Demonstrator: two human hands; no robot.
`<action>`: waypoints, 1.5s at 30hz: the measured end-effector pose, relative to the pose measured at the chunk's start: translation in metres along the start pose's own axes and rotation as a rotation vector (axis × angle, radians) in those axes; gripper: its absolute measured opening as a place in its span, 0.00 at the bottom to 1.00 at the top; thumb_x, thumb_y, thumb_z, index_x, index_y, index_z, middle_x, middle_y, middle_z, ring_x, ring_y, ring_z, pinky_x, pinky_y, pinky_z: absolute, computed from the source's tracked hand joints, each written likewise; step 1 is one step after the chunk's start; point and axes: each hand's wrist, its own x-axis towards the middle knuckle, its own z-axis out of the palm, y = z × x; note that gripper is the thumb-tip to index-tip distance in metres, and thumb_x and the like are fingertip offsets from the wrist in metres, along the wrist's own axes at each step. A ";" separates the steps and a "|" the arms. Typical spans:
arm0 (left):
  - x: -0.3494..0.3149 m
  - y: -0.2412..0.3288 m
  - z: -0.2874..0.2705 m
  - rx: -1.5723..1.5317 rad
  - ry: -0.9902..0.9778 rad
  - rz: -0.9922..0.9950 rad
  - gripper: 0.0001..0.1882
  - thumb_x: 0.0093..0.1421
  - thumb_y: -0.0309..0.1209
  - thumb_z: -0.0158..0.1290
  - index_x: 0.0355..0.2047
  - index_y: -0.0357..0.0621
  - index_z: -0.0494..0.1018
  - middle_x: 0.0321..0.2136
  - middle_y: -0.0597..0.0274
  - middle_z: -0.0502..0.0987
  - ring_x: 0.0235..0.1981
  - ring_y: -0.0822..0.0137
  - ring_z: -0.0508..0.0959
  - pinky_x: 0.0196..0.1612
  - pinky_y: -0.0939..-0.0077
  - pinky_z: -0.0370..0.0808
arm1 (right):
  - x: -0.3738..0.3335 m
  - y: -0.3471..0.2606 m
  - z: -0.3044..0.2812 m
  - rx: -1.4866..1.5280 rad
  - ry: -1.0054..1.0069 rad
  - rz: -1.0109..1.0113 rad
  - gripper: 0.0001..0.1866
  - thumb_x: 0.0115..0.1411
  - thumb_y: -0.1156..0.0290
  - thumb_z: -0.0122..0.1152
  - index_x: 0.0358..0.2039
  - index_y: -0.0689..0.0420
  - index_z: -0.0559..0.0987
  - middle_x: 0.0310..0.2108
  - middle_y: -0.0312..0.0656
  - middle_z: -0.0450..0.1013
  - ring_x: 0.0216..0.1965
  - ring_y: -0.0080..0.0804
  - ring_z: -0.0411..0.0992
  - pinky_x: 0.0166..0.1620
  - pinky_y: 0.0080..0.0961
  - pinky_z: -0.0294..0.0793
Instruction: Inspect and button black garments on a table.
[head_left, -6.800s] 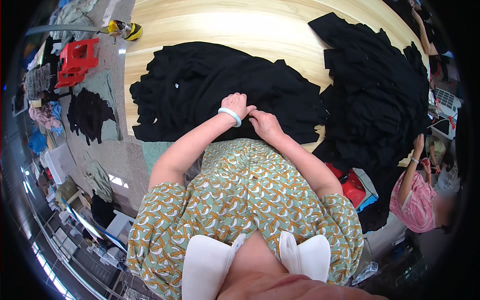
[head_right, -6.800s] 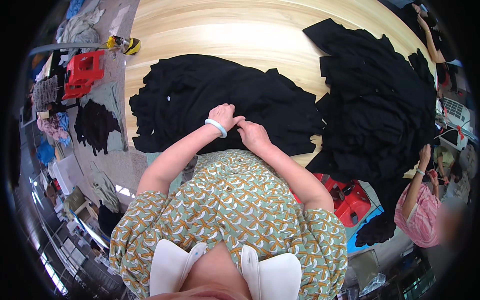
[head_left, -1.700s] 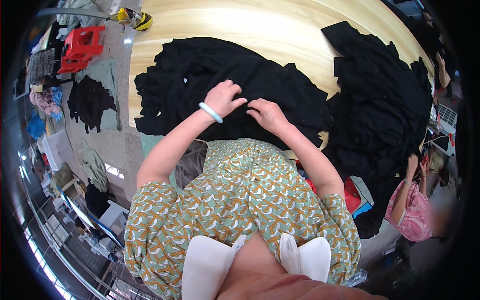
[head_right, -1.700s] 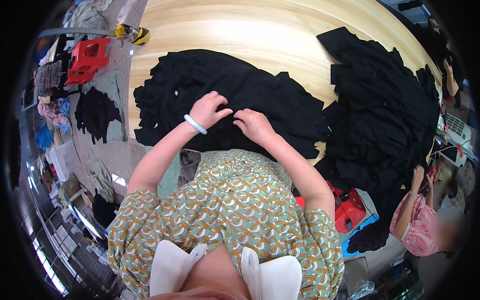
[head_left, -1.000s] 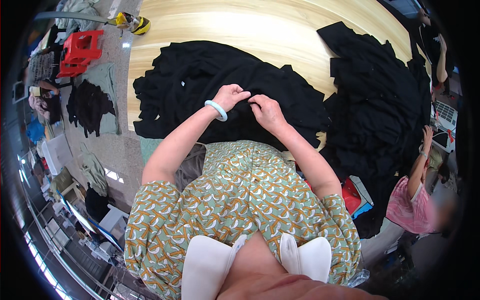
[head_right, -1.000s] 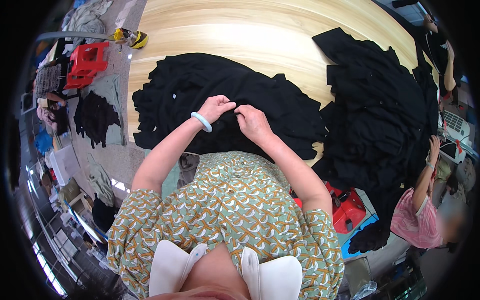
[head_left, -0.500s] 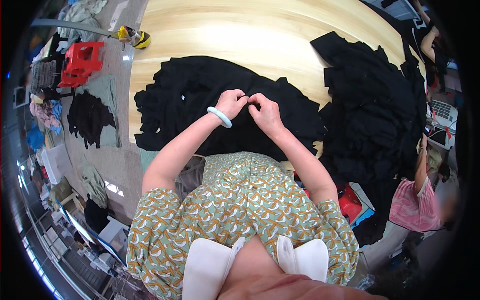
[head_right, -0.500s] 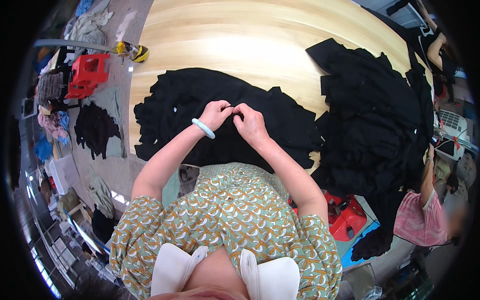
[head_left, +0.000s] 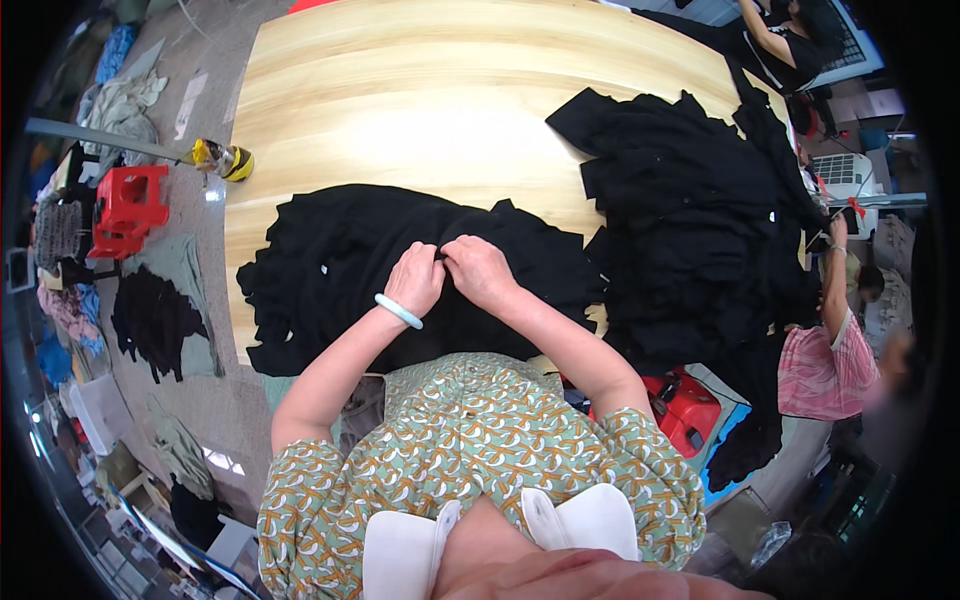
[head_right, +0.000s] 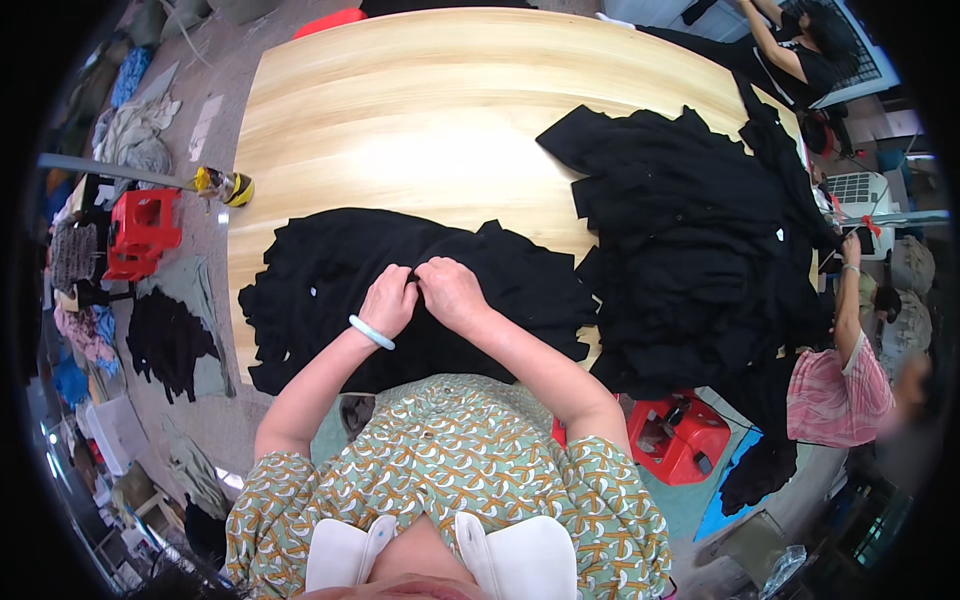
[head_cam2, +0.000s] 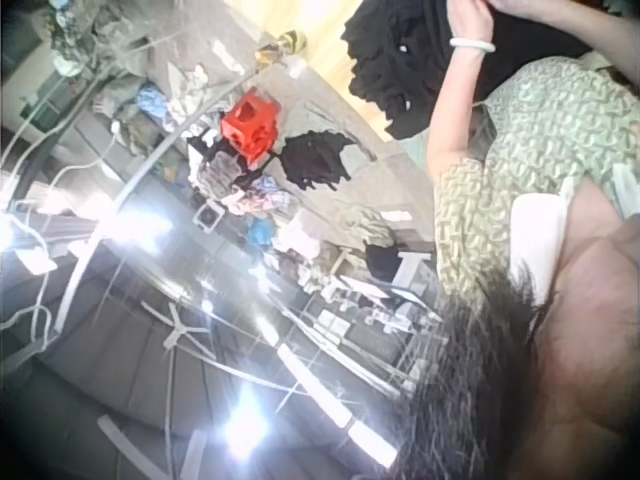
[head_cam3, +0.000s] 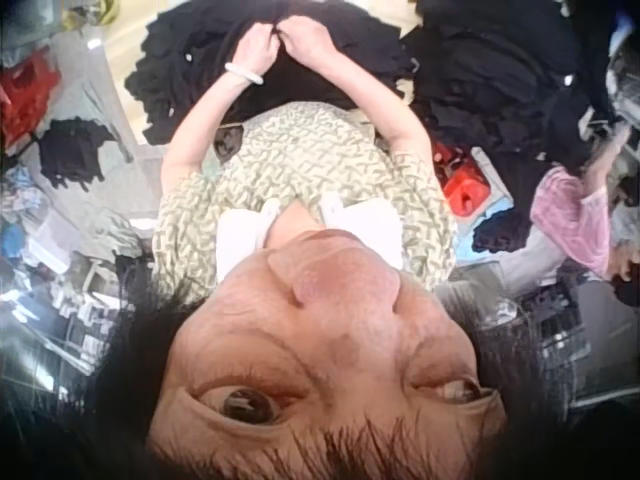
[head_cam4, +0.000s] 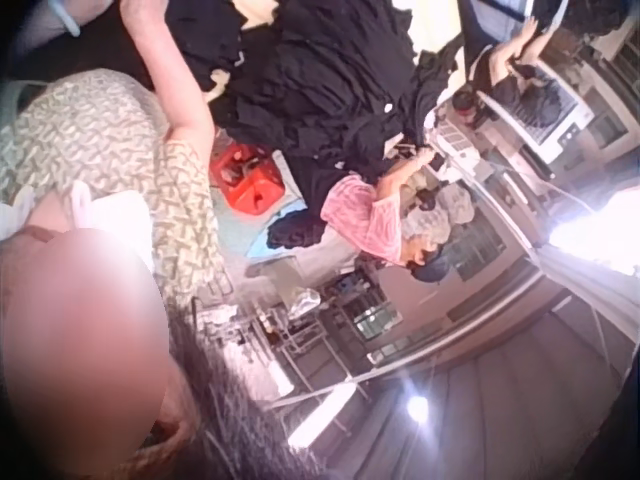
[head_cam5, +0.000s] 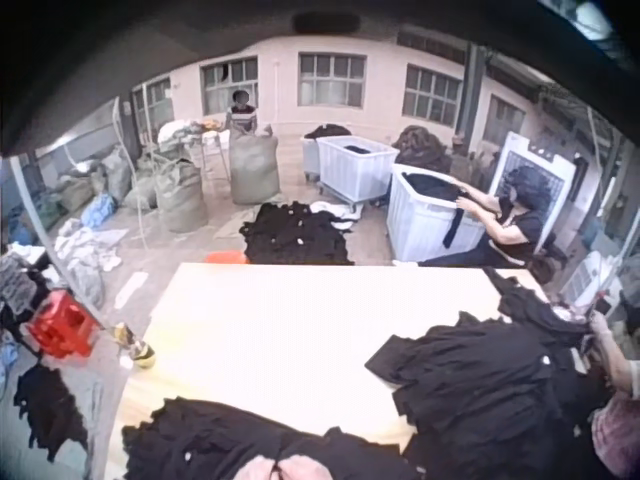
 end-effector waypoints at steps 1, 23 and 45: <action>-0.001 0.001 0.002 0.028 0.005 -0.018 0.07 0.52 0.26 0.44 0.28 0.34 0.65 0.27 0.44 0.67 0.30 0.46 0.70 0.32 0.57 0.68 | 0.001 -0.001 -0.001 -0.001 -0.016 0.009 0.04 0.46 0.76 0.53 0.24 0.60 0.75 0.22 0.44 0.69 0.28 0.41 0.69 0.32 0.33 0.70; -0.021 -0.009 -0.054 -0.717 -0.282 -0.123 0.04 0.54 0.25 0.49 0.30 0.38 0.68 0.20 0.76 0.64 0.23 0.83 0.61 0.24 0.84 0.61 | 0.025 -0.027 -0.053 0.583 -0.379 0.156 0.07 0.48 0.72 0.59 0.28 0.62 0.75 0.20 0.37 0.71 0.23 0.19 0.67 0.29 0.17 0.67; 0.003 -0.039 0.025 0.334 -0.535 0.051 0.13 0.47 0.34 0.53 0.33 0.46 0.72 0.31 0.56 0.71 0.36 0.57 0.73 0.38 0.65 0.71 | -0.052 0.014 0.030 0.237 -0.271 0.039 0.04 0.48 0.75 0.55 0.27 0.58 0.74 0.25 0.44 0.70 0.28 0.42 0.71 0.30 0.33 0.70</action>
